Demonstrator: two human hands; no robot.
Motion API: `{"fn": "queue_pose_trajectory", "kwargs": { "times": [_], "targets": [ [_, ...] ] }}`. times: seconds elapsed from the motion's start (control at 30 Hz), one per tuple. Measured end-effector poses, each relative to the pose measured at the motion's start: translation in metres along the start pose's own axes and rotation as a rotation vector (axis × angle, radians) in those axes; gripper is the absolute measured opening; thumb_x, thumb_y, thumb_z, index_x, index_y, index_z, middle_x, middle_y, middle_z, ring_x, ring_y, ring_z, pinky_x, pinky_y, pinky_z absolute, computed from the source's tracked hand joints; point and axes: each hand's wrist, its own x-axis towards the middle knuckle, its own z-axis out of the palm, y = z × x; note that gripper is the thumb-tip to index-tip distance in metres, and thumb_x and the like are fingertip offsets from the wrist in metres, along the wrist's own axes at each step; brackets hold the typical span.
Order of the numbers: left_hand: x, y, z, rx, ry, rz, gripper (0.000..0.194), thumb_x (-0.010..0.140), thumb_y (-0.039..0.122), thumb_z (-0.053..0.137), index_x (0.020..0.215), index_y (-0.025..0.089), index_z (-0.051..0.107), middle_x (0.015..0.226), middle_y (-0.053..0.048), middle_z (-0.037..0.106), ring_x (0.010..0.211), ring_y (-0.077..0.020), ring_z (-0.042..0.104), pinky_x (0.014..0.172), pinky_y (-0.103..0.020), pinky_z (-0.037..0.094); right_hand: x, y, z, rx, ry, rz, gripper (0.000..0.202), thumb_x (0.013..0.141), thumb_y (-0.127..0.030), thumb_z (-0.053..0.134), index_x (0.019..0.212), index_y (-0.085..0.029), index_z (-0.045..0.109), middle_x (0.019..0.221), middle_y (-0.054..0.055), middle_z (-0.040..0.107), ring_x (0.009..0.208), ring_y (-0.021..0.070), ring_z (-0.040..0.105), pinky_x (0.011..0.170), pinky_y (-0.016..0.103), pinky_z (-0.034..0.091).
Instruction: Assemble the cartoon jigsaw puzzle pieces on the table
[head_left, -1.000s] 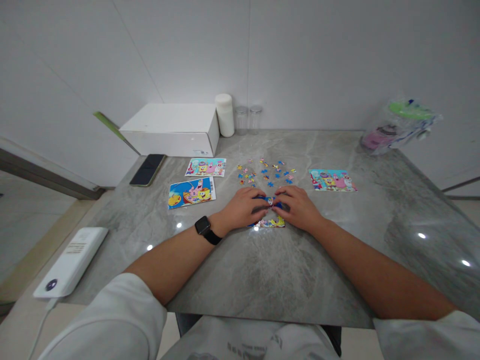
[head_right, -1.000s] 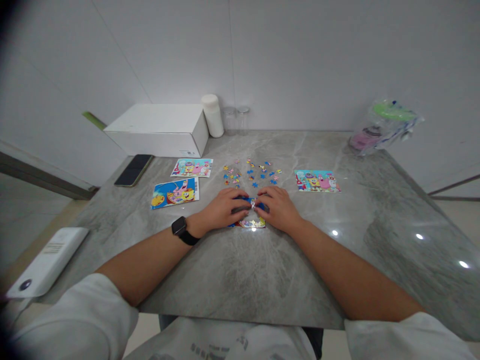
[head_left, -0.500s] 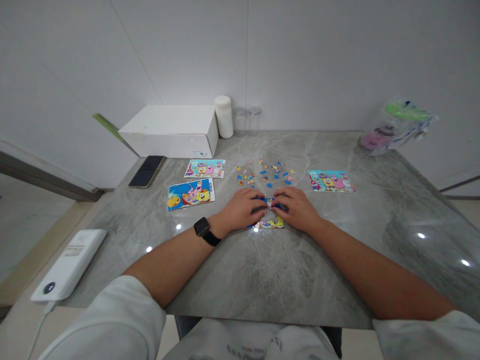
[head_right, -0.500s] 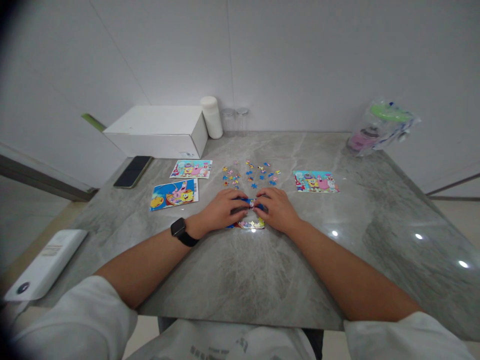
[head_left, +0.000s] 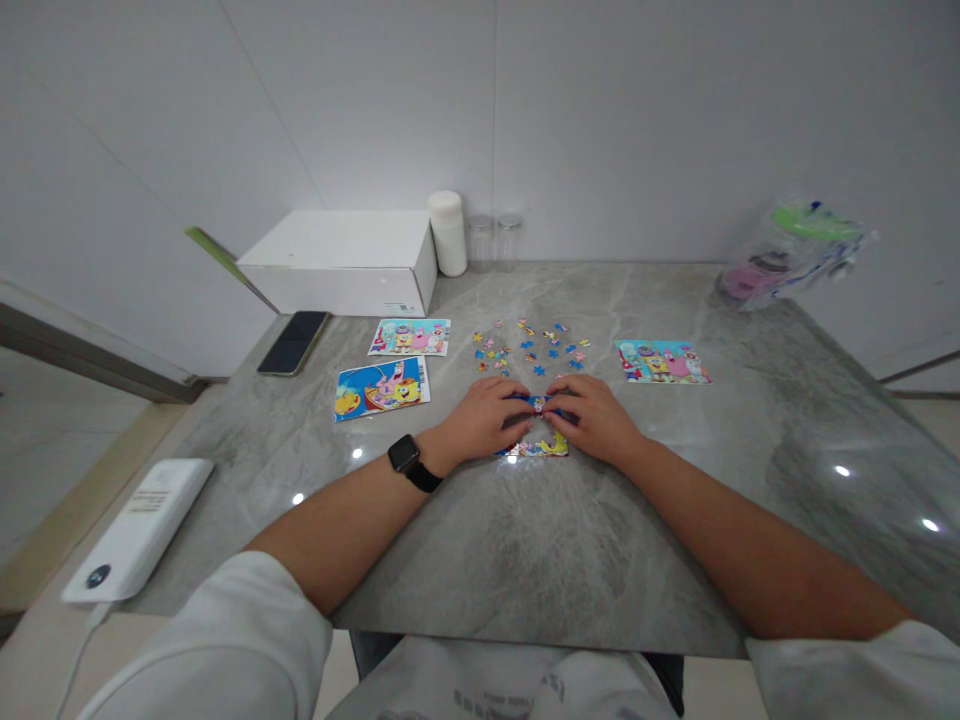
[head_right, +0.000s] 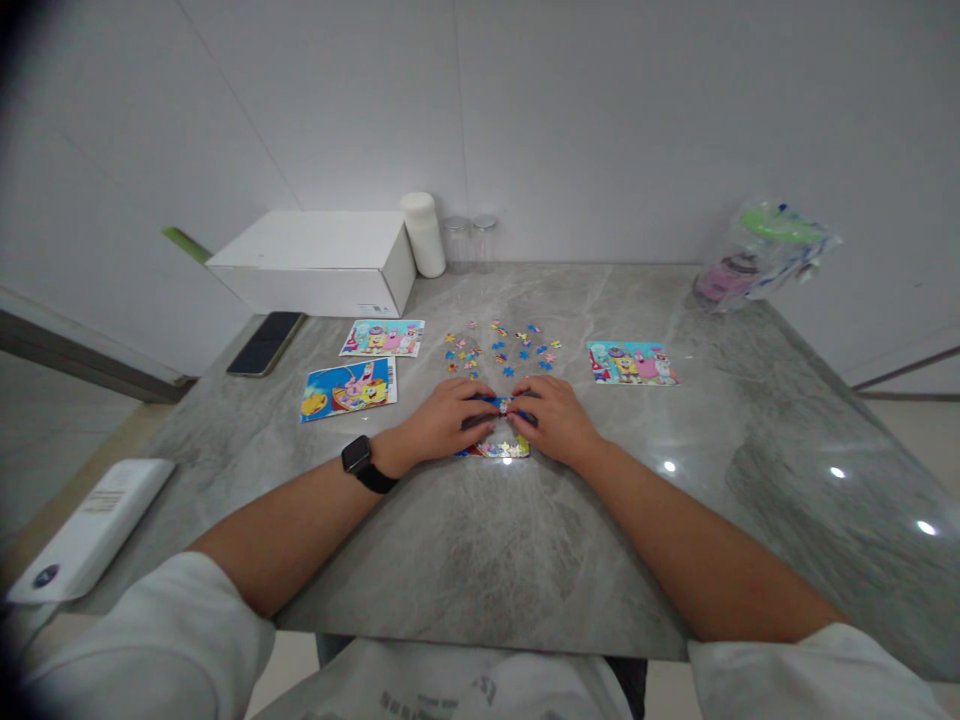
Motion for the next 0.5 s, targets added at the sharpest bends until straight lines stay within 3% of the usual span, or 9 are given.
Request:
{"fn": "queue_pose_trajectory", "kwargs": {
  "times": [0.5],
  "targets": [
    [0.0012, 0.003, -0.0021, -0.014, 0.004, 0.002, 0.025, 0.1, 0.036, 0.066, 0.119, 0.026, 0.078, 0.129, -0.009, 0.073, 0.118, -0.0259, 0.067, 0.107, -0.046, 0.051, 0.003, -0.0062, -0.0045, 0.052, 0.001, -0.002, 0.017, 0.101, -0.029, 0.063, 0.102, -0.027, 0.08, 0.114, 0.008, 0.076, 0.112, 0.028, 0.068, 0.103, 0.051, 0.052]
  ]
}}
